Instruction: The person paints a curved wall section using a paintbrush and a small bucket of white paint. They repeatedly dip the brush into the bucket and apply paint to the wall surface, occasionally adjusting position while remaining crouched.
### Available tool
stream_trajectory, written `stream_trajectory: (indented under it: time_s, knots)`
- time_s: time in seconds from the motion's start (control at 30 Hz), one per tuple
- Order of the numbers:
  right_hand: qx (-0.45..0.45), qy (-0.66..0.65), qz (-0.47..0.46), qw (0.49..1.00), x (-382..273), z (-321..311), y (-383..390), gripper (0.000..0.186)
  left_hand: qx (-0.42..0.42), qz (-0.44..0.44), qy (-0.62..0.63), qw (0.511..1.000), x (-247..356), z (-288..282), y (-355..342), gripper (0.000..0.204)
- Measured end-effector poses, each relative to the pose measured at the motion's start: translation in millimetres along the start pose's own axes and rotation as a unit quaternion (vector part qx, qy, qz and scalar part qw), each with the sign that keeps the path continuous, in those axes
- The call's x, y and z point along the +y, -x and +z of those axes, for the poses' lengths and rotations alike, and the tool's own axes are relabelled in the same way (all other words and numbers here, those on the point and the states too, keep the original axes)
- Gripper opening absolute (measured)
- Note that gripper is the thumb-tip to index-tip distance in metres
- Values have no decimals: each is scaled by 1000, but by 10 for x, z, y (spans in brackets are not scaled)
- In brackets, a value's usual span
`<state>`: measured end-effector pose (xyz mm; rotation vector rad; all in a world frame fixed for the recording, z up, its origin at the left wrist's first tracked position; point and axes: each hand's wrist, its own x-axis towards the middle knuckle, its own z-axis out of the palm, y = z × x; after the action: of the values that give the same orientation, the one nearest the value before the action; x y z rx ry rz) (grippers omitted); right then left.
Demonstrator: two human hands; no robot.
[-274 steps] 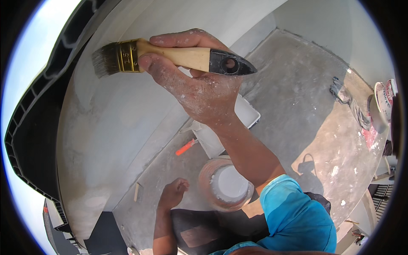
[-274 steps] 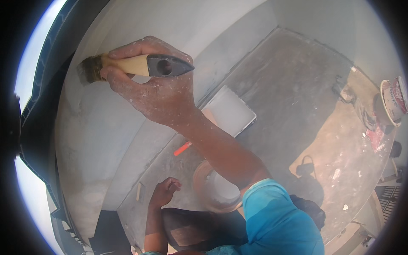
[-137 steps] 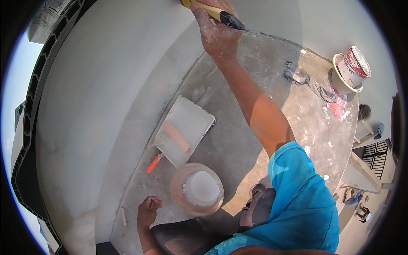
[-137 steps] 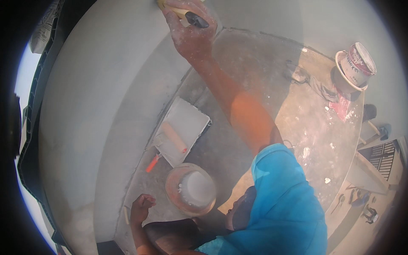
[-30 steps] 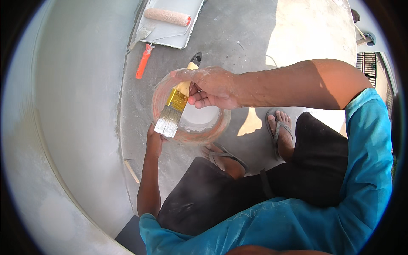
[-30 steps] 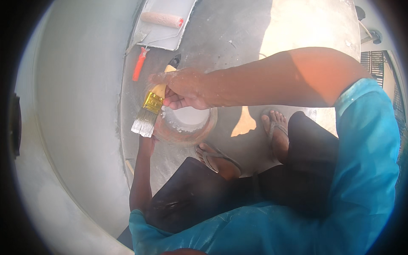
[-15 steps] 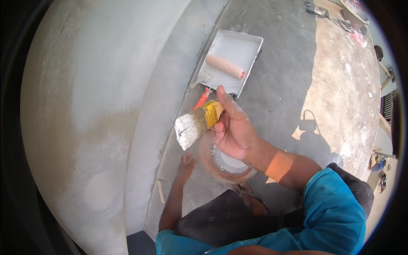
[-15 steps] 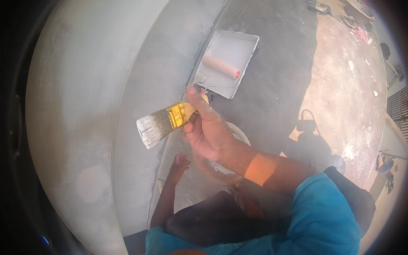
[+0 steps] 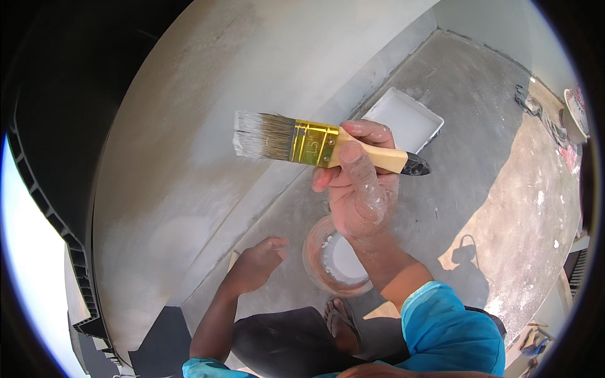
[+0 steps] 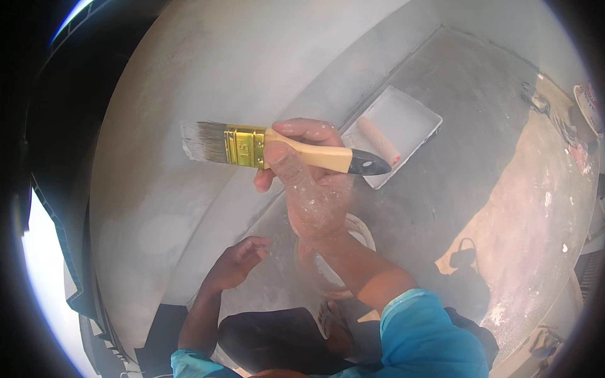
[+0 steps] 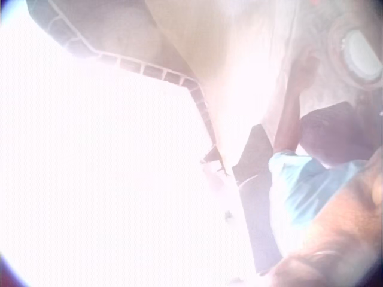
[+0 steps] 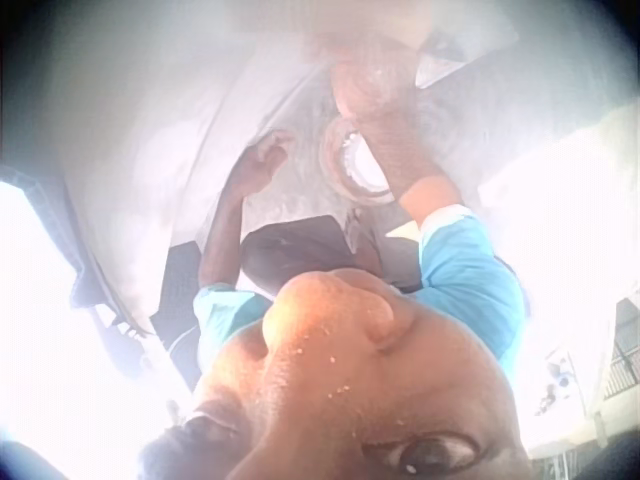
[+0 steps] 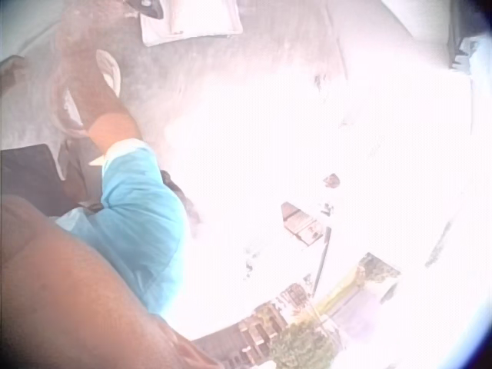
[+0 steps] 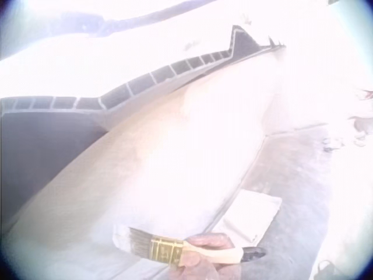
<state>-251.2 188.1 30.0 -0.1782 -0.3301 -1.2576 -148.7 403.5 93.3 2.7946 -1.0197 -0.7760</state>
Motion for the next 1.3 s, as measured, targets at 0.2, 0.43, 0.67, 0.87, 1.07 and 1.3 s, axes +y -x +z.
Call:
stream_trajectory:
  time_s: [0.2,0.43,0.67,0.87,1.07,1.3]
  knots:
    - [-87,27,12,996,166,420,9,33,65,44,44,996,-235,232,-57,31]
    - [-118,210,-134,961,373,558,-220,25,41,-27,-3,999,-805,362,-321,29]
    - [-31,331,-455,827,248,306,-694,30,46,-9,34,998,-984,401,-316,29]
    - [-227,308,-409,828,833,861,336,31,9,22,304,952,-2027,570,-354,46]
    - [-233,246,-285,897,707,822,356,26,94,151,103,979,-1495,662,-418,42]
    - [-64,72,-173,980,593,733,-293,20,47,16,31,998,-991,496,-410,31]
